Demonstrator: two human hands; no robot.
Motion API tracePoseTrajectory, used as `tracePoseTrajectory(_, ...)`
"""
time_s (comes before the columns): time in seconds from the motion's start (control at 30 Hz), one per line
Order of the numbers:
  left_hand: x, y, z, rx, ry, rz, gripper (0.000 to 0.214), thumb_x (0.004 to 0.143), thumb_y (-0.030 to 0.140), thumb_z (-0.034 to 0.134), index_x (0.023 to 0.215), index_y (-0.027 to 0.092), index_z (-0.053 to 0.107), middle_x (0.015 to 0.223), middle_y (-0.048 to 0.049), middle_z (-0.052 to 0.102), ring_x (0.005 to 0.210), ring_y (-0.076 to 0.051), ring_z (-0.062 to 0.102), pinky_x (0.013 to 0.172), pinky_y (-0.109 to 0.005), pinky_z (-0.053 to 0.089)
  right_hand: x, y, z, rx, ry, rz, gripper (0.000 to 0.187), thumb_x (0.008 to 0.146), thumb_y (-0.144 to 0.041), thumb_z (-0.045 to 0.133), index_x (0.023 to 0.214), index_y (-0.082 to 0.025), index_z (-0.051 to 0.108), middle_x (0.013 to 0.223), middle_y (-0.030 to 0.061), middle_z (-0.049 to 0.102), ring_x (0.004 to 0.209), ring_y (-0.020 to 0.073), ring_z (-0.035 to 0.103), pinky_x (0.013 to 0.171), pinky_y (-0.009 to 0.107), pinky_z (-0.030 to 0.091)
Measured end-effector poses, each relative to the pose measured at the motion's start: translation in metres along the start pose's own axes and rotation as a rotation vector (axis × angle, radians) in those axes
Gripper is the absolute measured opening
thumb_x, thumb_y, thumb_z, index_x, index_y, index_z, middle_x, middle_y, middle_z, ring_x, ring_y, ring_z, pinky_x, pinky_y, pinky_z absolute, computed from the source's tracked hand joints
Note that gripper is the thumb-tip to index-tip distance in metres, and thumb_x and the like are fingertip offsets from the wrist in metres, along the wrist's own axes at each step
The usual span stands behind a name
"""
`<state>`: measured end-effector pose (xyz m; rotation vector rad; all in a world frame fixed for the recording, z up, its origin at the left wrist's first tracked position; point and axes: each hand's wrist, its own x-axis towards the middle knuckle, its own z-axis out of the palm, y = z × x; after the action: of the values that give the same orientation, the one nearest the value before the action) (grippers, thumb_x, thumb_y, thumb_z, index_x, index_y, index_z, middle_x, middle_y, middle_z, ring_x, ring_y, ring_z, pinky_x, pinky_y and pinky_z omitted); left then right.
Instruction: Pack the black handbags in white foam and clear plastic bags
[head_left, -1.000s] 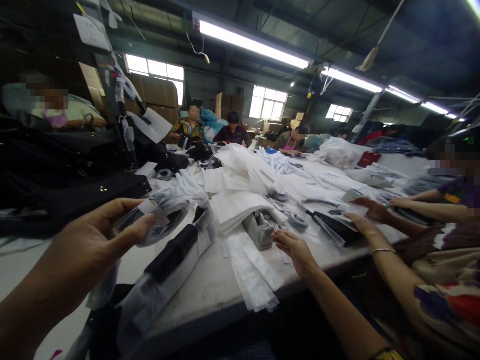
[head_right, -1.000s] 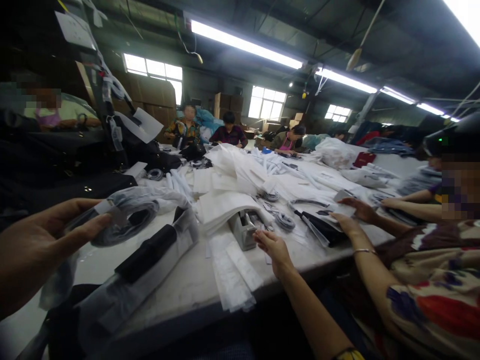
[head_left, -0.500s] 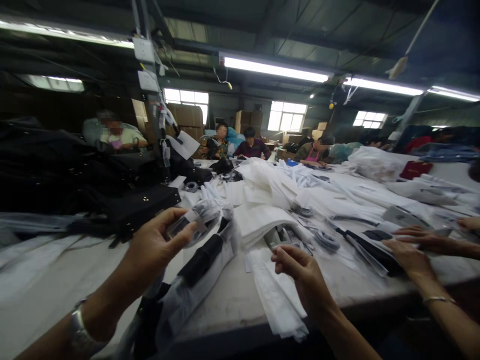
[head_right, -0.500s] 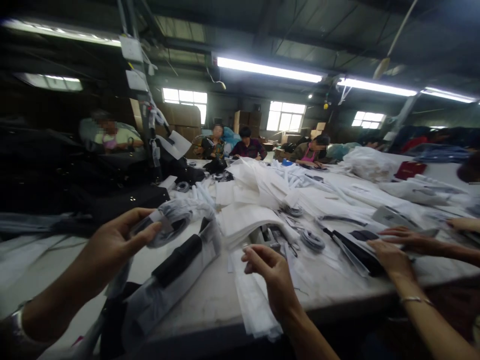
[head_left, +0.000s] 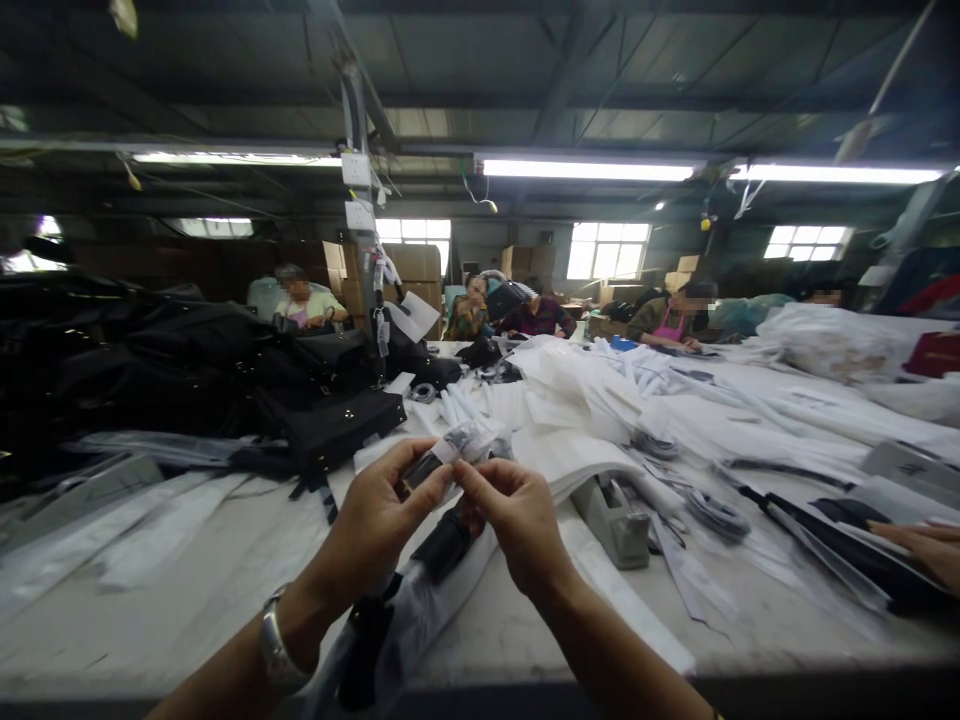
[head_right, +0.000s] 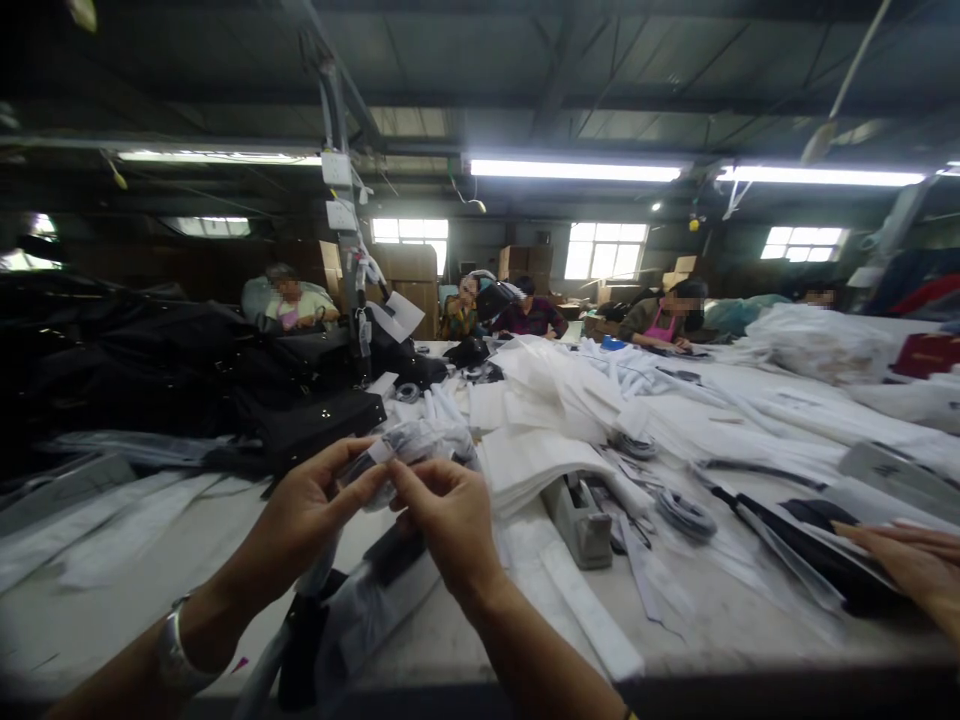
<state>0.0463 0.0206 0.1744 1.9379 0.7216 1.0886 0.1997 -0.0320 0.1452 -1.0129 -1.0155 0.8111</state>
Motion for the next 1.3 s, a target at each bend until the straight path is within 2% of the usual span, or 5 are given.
tracePoseTrajectory(0.23,-0.002,0.001,0.002,-0.08,-0.023,-0.029,0.042,0.087,0.051,0.065,0.119,0.023,0.065,0.101,-0.0037,0.072,0.088,-0.021,0.067,0.078,-0.03,0.053,0.007,0.016,-0.003,0.059,-0.015,0.06,0.045,0.072,-0.054,0.08,0.058,-0.015,0.063,0.048,0.0012,0.062,0.039,0.0101,0.05,0.04,0.021,0.037)
tracePoseTrajectory(0.43,0.0,0.003,0.0,-0.151,-0.048,-0.068,0.04,0.088,0.05,0.064,0.119,0.025,0.065,0.104,-0.0034,0.072,0.089,-0.02,0.066,0.079,-0.029,0.052,0.007,0.024,-0.006,0.085,-0.176,-0.085,0.031,0.084,-0.047,0.071,0.084,-0.016,0.072,0.069,0.0033,0.071,0.059,0.0159,0.065,0.059,0.027,0.052)
tracePoseTrajectory(0.9,-0.002,0.009,0.008,-0.088,-0.024,-0.093,0.039,0.084,0.051,0.066,0.111,0.023,0.062,0.107,-0.0065,0.067,0.099,-0.025,0.064,0.083,-0.035,0.053,0.005,0.019,0.01,-0.276,0.12,-0.251,0.017,0.089,-0.027,0.055,0.085,-0.021,0.07,0.057,-0.0012,0.059,0.053,0.0151,0.053,0.05,0.025,0.04)
tracePoseTrajectory(1.07,-0.004,0.003,0.008,-0.033,0.049,-0.032,0.036,0.082,0.048,0.069,0.108,0.024,0.064,0.135,-0.007,0.057,0.12,-0.027,0.056,0.086,-0.033,0.053,0.016,0.013,0.008,-0.476,0.098,-0.281,0.013,0.075,-0.021,0.061,0.065,-0.017,0.069,0.059,0.0012,0.063,0.057,0.0155,0.055,0.054,0.026,0.039)
tracePoseTrajectory(1.3,-0.002,0.001,0.003,0.157,0.142,0.051,0.031,0.081,0.049,0.069,0.1,0.024,0.07,0.15,-0.0065,0.044,0.115,-0.03,0.061,0.061,-0.026,0.053,0.001,-0.014,-0.004,0.322,-0.31,0.185,0.018,0.069,-0.022,0.066,0.085,-0.016,0.072,0.077,0.001,0.063,0.066,0.0112,0.051,0.056,0.019,0.039)
